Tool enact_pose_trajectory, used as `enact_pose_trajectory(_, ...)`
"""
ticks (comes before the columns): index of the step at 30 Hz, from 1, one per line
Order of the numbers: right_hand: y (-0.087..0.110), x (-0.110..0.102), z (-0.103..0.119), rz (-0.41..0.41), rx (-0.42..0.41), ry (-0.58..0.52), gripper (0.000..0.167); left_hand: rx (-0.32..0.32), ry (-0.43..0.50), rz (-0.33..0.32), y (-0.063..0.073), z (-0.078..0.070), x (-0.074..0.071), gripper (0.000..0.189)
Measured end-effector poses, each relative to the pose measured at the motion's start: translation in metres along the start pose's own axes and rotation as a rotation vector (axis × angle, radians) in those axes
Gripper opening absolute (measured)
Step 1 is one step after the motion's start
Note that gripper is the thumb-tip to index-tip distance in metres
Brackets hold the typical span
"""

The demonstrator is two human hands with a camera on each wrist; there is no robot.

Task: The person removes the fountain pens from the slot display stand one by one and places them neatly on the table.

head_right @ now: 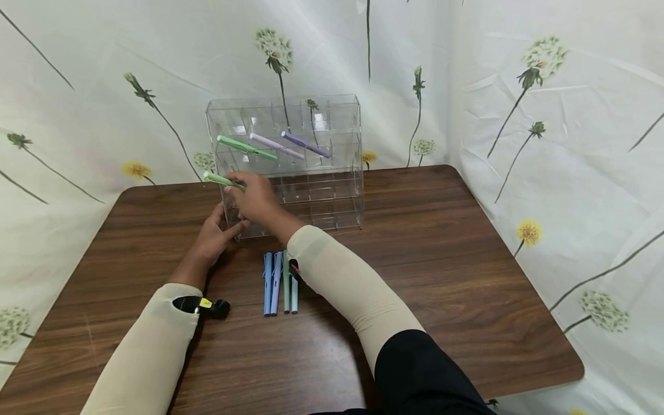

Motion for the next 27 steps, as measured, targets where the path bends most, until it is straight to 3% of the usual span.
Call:
enact_pose_trajectory(10, 0.001, -0.015, 0.010, 0.000, 0.035, -0.002, 0.042, -0.023, 0.002, -0.003, -0.001, 0.000, 0.000, 0.092)
enact_pose_trajectory(18, 0.003, -0.025, 0.020, -0.011, -0.048, -0.023, 0.040, -0.021, 0.010, -0.017, 0.001, -0.001, 0.000, 0.094)
enact_pose_trajectory(27, 0.014, -0.036, 0.036, -0.028, -0.089, -0.087, 0.039, -0.029, 0.012, -0.020, -0.001, -0.002, 0.001, 0.094)
Point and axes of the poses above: each hand's wrist, its own y-axis away from the middle knuckle, its own x-axis out of the palm, z = x × y, the point moved 2 cm from there along -y, towards the middle knuckle, and after that the axes turned 8 degrees about -x, right-handed, at the moved point
